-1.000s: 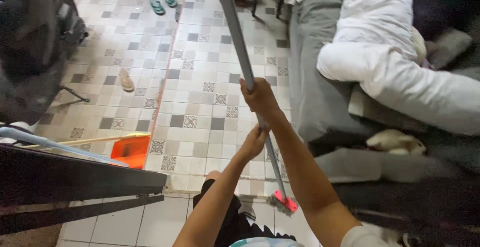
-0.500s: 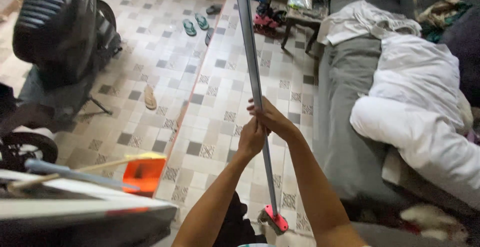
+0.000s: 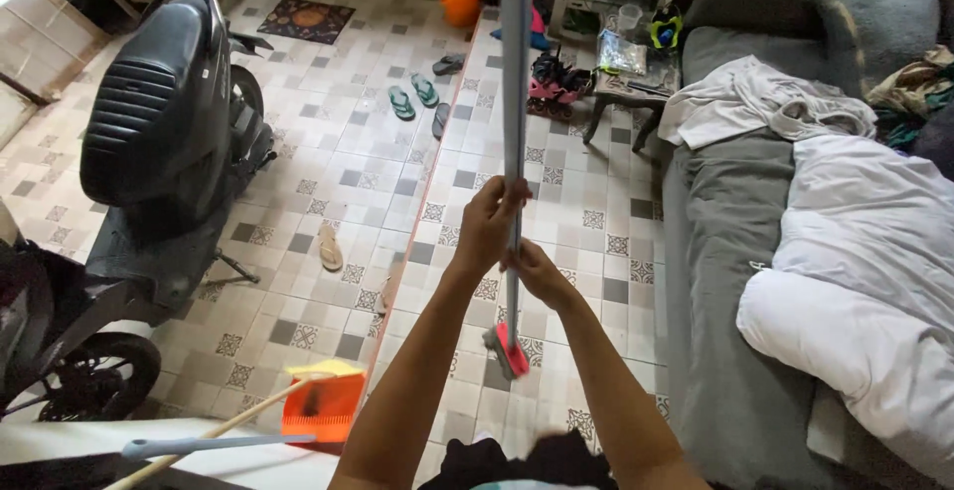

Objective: Sweeping dust and debris into a dustpan with a broom.

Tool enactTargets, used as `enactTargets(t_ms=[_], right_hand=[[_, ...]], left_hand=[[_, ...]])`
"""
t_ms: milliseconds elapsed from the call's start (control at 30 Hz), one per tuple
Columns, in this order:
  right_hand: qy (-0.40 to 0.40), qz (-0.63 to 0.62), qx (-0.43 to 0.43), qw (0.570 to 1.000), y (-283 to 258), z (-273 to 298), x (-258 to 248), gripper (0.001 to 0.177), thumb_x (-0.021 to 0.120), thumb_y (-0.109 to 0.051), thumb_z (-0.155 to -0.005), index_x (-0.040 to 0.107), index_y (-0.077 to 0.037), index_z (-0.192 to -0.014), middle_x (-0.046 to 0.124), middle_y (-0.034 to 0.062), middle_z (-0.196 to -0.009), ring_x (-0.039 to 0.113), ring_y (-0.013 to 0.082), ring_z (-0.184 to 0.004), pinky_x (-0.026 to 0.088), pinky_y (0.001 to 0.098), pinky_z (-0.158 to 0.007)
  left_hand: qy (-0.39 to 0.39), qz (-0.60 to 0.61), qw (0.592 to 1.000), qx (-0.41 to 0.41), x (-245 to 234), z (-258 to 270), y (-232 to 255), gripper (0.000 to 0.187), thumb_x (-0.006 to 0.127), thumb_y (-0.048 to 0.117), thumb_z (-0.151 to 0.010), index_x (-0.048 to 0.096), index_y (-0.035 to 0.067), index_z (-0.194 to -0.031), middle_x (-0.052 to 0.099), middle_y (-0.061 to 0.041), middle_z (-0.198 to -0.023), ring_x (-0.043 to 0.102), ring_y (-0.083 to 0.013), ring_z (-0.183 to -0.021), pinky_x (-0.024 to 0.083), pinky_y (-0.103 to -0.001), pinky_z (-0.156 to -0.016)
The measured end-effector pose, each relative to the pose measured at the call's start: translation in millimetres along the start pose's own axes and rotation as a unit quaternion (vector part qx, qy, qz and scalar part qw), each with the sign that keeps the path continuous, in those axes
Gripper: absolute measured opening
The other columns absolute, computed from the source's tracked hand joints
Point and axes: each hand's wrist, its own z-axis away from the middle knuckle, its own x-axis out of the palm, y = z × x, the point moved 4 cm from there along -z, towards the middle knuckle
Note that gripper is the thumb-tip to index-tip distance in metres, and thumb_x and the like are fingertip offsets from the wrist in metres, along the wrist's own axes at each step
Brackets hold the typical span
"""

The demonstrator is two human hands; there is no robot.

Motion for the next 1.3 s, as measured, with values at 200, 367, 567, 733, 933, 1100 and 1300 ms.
enactTargets(t_ms=[200, 367, 567, 733, 933, 1100, 1300], right_hand=[[0.106, 0.047, -0.008, 0.993, 14.6, -81.7, -19.8, 0.014, 0.055, -0.016, -0.11, 0.059, -0.003, -0.115, 0.051, -0.0003, -0.09, 0.043, 0.0117, -0.08, 0.039, 0.0294, -0.068], [0.127, 0.008, -0.099, 0.987, -42.8, -157.6, -25.5, 0.013, 0.055, -0.011, -0.105, 0.058, -0.004, -0.115, 0.058, -0.0007, -0.092, 0.054, 0.0099, -0.084, 0.048, 0.0263, -0.074], [0.144, -0.064, -0.091, 0.983, -69.1, -260.8, -49.0, 0.013, 0.056, -0.017, -0.109, 0.059, -0.006, -0.105, 0.059, 0.0009, -0.087, 0.056, 0.0105, -0.079, 0.049, 0.0266, -0.07], [0.157, -0.107, -0.103, 0.976, -79.5, -352.0, -79.0, 0.013, 0.057, -0.02, -0.107, 0.058, -0.007, -0.103, 0.058, -0.002, -0.088, 0.055, 0.0074, -0.08, 0.049, 0.0256, -0.069], [0.178, -0.097, -0.074, 0.976, -100.7, -425.2, -104.8, 0.029, 0.062, -0.032, -0.104, 0.057, -0.007, -0.09, 0.056, -0.0033, -0.078, 0.053, 0.0065, -0.068, 0.046, 0.025, -0.059], [0.177, -0.09, -0.1, 0.975, -100.5, -482.5, -119.4, 0.037, 0.066, -0.037, -0.102, 0.057, -0.007, -0.082, 0.056, -0.0028, -0.072, 0.051, 0.005, -0.063, 0.043, 0.0233, -0.057], [0.185, -0.096, -0.09, 0.974, -87.3, -565.9, -131.7, 0.034, 0.069, -0.033, -0.101, 0.058, -0.007, -0.082, 0.055, -0.0031, -0.068, 0.049, 0.0055, -0.06, 0.04, 0.0235, -0.054]], left_hand=[[-0.039, 0.007, 0.999, -0.029, -28.7, -36.1, -21.9, 0.035, 0.056, 0.031, -0.107, 0.058, 0.003, -0.128, 0.068, -0.013, -0.125, 0.062, -0.0249, -0.133, 0.056, -0.036, -0.095], [-0.034, -0.038, 0.996, -0.067, -57.8, -85.2, -66.3, 0.046, 0.062, 0.027, -0.101, 0.05, 0.004, -0.14, 0.061, -0.017, -0.139, 0.06, -0.03, -0.131, 0.054, -0.039, -0.101], [-0.008, -0.059, 0.991, -0.119, -81.1, -173.7, -122.7, 0.064, 0.066, 0.032, -0.097, 0.04, 0.004, -0.148, 0.058, -0.021, -0.138, 0.06, -0.0302, -0.127, 0.053, -0.039, -0.1], [-0.003, -0.008, 0.991, -0.134, -90.2, -261.2, -139.6, 0.065, 0.061, 0.041, -0.1, 0.041, 0.003, -0.149, 0.062, -0.019, -0.136, 0.062, -0.026, -0.125, 0.054, -0.036, -0.099], [0.012, 0.055, 0.99, -0.133, -92.4, -333.7, -186.9, 0.055, 0.052, 0.038, -0.106, 0.046, 0.003, -0.148, 0.066, -0.017, -0.133, 0.063, -0.0211, -0.123, 0.05, -0.032, -0.102], [0.004, 0.051, 0.99, -0.129, -105.0, -383.6, -224.0, 0.048, 0.053, 0.033, -0.107, 0.051, 0.001, -0.142, 0.068, -0.014, -0.129, 0.065, -0.0196, -0.119, 0.051, -0.031, -0.098], [-0.003, 0.069, 0.987, -0.147, -133.9, -457.1, -259.8, 0.044, 0.053, 0.029, -0.107, 0.054, 0.0, -0.14, 0.069, -0.014, -0.124, 0.066, -0.0189, -0.112, 0.052, -0.031, -0.095]])
